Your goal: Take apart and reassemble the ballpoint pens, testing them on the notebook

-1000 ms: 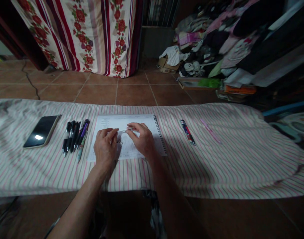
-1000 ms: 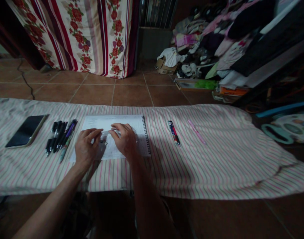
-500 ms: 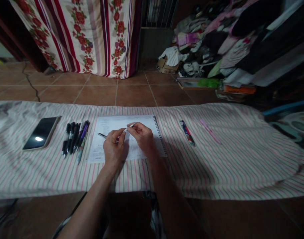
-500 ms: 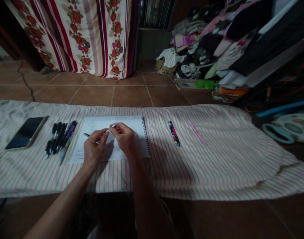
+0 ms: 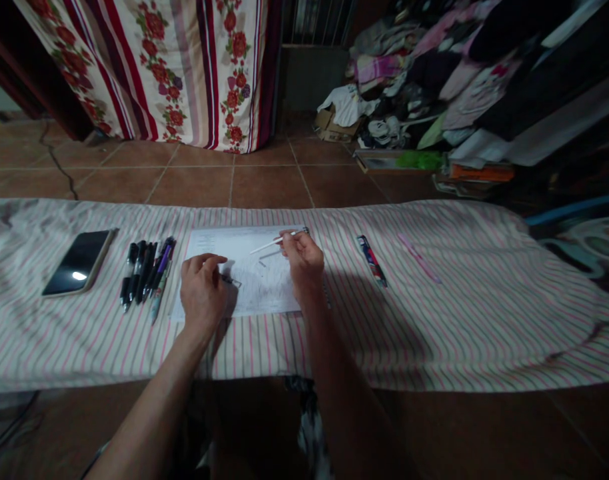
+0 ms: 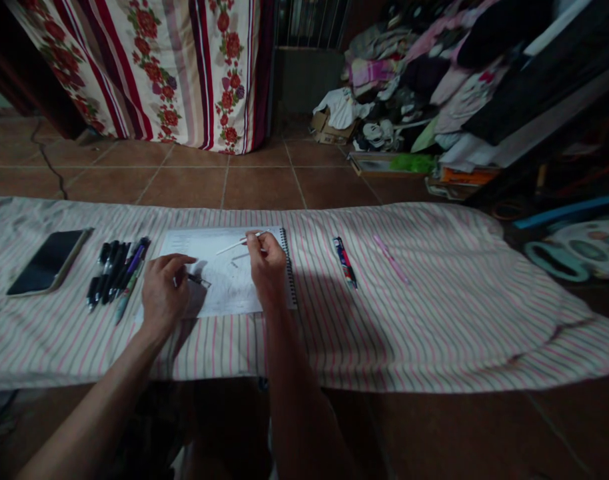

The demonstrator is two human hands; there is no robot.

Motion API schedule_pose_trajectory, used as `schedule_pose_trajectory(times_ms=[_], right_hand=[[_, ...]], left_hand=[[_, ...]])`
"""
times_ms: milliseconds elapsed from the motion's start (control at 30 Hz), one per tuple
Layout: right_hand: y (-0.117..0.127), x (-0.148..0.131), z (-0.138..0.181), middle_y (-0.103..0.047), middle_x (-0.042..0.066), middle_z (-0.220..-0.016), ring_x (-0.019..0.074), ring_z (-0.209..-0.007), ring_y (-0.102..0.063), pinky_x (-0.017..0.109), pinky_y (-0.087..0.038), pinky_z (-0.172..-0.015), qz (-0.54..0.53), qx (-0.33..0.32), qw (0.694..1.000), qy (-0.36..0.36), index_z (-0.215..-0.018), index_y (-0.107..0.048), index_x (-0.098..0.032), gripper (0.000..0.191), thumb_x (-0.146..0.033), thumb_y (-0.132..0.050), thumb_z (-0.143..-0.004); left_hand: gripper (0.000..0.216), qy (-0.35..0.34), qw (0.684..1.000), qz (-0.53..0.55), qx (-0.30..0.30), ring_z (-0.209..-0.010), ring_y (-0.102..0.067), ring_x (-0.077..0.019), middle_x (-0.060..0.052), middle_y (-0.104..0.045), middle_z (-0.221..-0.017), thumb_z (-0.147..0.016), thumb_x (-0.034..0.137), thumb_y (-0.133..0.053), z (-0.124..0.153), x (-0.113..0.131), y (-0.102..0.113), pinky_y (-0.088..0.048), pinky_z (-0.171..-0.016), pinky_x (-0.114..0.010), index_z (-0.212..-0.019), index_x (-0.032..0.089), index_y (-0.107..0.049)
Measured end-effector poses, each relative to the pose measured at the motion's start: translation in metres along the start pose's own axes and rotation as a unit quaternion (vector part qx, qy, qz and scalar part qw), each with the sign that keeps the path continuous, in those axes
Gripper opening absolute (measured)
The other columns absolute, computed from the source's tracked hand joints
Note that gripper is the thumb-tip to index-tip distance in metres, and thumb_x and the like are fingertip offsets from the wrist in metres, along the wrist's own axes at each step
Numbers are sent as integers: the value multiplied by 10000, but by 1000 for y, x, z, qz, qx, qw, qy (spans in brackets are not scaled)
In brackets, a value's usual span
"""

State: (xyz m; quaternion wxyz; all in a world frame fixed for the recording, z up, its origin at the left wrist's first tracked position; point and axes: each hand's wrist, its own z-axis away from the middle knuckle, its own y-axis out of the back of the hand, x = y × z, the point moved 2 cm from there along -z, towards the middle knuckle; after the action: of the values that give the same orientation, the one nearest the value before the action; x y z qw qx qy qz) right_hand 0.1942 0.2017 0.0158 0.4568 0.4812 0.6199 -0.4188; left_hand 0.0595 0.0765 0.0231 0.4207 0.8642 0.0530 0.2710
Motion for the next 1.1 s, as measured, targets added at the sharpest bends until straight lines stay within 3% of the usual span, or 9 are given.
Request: schedule_pose_trajectory(times_ms=[233, 467, 700, 900, 1100], right_hand=[[-2, -4, 4, -657, 12, -721, 146, -687, -599, 253, -442, -640, 9, 4, 1000, -17, -692, -575, -193, 262, -440, -564, -777], [-4, -4, 5, -661, 16, -739, 148, -677, -588, 261, -442, -641, 37, 0, 999, -37, -666, -577, -197, 271, -437, -547, -789], [-7, -6, 6, -661, 14, -728, 149, -680, -587, 254, -444, -628, 42, 0, 998, -36, -659, -577, -201, 278, -451, -548, -778], [-10, -7, 8, -658, 14, -721, 147, -678, -587, 245, -445, -615, 43, -11, 999, -25, -707, -594, -196, 287, -469, -543, -779], [-12, -7, 10, -676, 19, -786, 149, -710, -602, 251, -457, -648, 55, -12, 998, -16, -742, -604, -200, 275, -460, -536, -800]], left_hand=[[291, -102, 991, -67, -59, -1064, -468, -301, -92, -658, -1048, -774, 65, -500, 7, -17, 2, -478, -864, -419, -892, 191, -734], [251, -142, 986, -47, -68, -1036, -496, -286, -88, -692, -986, -839, 133, -476, 5, -20, 2, -467, -894, -424, -910, 164, -714], [247, -101, 994, -23, -35, -934, -549, -281, -124, -678, -887, -821, 108, -439, 1, -15, 8, -474, -834, -413, -955, 112, -646], [220, -47, 998, -5, -37, -879, -576, -263, -103, -674, -893, -837, 161, -439, 0, -18, 6, -472, -782, -393, -958, 158, -623], [202, -55, 998, -9, -42, -853, -573, -257, -89, -666, -866, -841, 164, -439, 0, -14, 5, -458, -761, -381, -946, 174, -611]])
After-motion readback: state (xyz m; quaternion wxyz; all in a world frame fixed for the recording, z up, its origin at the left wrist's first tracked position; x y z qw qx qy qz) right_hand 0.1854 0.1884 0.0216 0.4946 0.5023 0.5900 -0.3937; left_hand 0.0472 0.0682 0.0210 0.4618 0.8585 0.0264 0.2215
